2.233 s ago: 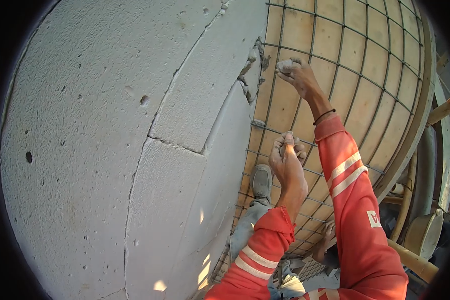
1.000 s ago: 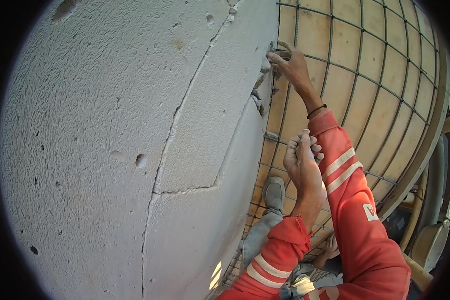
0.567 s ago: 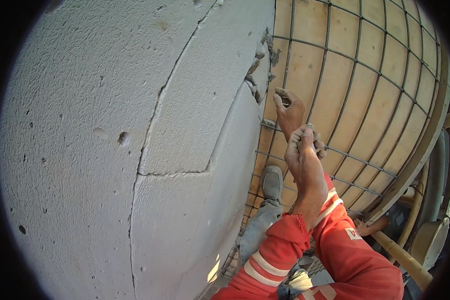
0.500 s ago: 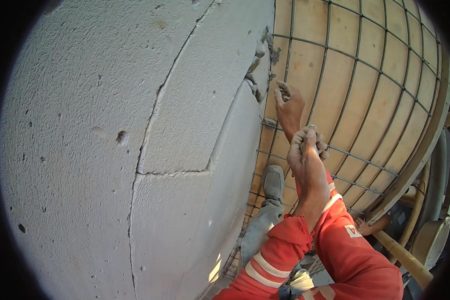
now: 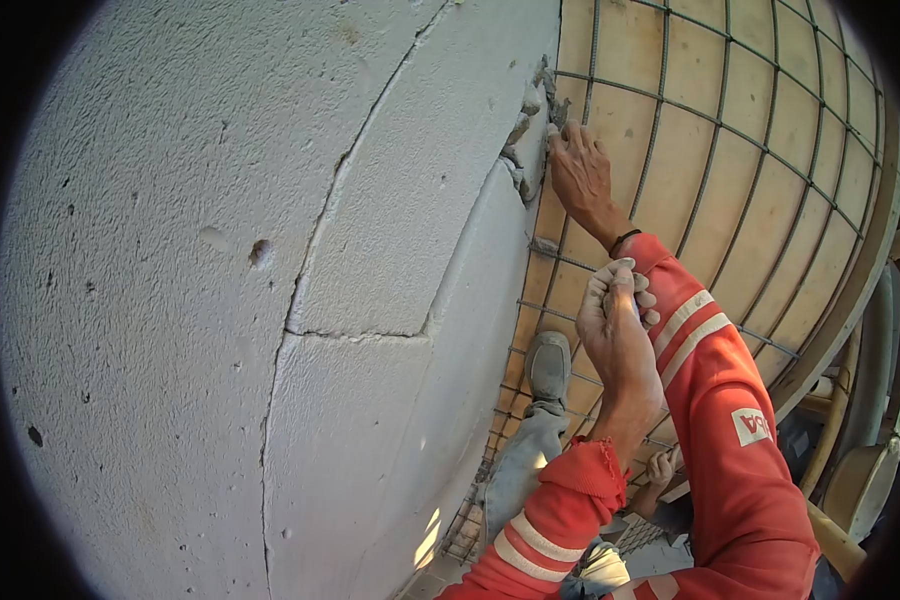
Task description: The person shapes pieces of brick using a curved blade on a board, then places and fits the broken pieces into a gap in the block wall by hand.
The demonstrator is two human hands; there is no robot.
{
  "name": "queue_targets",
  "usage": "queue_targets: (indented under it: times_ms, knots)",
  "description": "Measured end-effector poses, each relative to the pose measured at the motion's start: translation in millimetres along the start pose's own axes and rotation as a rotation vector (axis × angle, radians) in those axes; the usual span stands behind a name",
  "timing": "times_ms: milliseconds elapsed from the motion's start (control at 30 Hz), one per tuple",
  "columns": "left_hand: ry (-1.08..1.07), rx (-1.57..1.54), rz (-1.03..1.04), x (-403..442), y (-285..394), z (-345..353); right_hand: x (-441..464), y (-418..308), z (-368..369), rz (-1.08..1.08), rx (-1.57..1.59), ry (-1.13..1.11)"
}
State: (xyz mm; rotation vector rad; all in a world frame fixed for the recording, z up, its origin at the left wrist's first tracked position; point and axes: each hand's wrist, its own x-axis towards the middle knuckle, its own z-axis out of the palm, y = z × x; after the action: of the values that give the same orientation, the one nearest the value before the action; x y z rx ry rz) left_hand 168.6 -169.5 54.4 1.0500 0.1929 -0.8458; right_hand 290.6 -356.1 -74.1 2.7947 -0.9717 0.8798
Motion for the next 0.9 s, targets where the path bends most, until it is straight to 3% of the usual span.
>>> queue_targets:
  times_ms: [33, 100, 233, 367, 667, 767, 833, 867, 900]
  knots:
    - [0.002, 0.001, 0.011, 1.8, 0.5, -0.4, 10.6, 3.4, 1.1, -0.004, 0.009, 0.007]
    - [-0.014, -0.079, -0.011, 1.2, -2.1, -6.5, 27.6, 13.5, 9.2, -0.026, -0.107, 0.337]
    - [0.010, -0.036, -0.001, 2.0, 0.6, -8.2, 18.5, 10.4, 26.1, -0.042, 0.008, 0.086]
    - [-0.012, -0.054, 0.007, 0.6, 2.6, -4.7, 3.3, 1.5, 32.9, -0.078, -0.125, 0.219]
    - [-0.017, -0.078, 0.025, 3.6, 1.9, -9.3, -24.1, 4.8, 32.8, -0.149, 0.031, -0.024]
    - [0.017, -0.055, 0.014, 3.6, 5.6, -8.6, -21.1, -1.2, 13.8, -0.025, 0.189, -0.041]
    - [0.025, -0.050, 0.022, 3.2, 5.2, -8.7, -1.7, 0.4, -4.2, 0.230, 0.316, 0.244]
    - [0.033, -0.045, 0.019, 3.2, 3.9, -10.7, 11.8, 6.5, -5.6, 0.234, 0.320, 0.237]
    - [0.016, -0.057, 0.017, 3.7, 2.7, -12.2, 33.1, 16.8, -3.8, 0.328, 0.544, 0.268]
